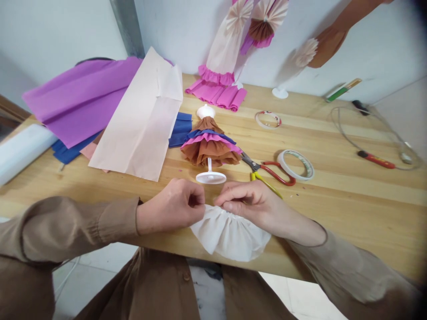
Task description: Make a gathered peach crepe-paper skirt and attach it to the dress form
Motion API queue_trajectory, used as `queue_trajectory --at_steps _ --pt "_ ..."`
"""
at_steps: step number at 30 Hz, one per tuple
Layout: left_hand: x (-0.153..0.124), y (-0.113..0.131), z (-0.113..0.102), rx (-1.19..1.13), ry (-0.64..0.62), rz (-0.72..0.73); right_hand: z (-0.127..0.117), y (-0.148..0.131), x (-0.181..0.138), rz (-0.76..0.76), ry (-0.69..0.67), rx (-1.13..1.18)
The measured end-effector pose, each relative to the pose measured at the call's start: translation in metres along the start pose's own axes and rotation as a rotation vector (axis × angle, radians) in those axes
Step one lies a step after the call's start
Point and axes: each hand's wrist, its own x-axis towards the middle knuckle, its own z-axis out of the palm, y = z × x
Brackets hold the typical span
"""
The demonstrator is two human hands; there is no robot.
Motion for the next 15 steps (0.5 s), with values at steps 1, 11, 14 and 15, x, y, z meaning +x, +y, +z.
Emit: queue_trajectory --at_steps 1,11,14,15 --pt "-0.0003 0.0 0.0 -0.004 0.0 -0.005 -0.0004 0.0 -0.0007 -0.018 0.016 -0.019" --pt "-0.0018 -0.0024 -0.0009 -0.001 0.011 -0.001 0.0042 0.0023 -0.0028 -0.047 0.249 -0.298" --pt "-0.0014 -0.0025 0.0002 0.0 0.015 -0.004 0.0051 0.0027 -0.0041 -0.082 0.325 -0.391" --pt "-0.0011 -0.0024 0.0005 -0.003 0.013 -0.008 0.0056 0.0024 -0.0044 -0.09 0.318 -0.404"
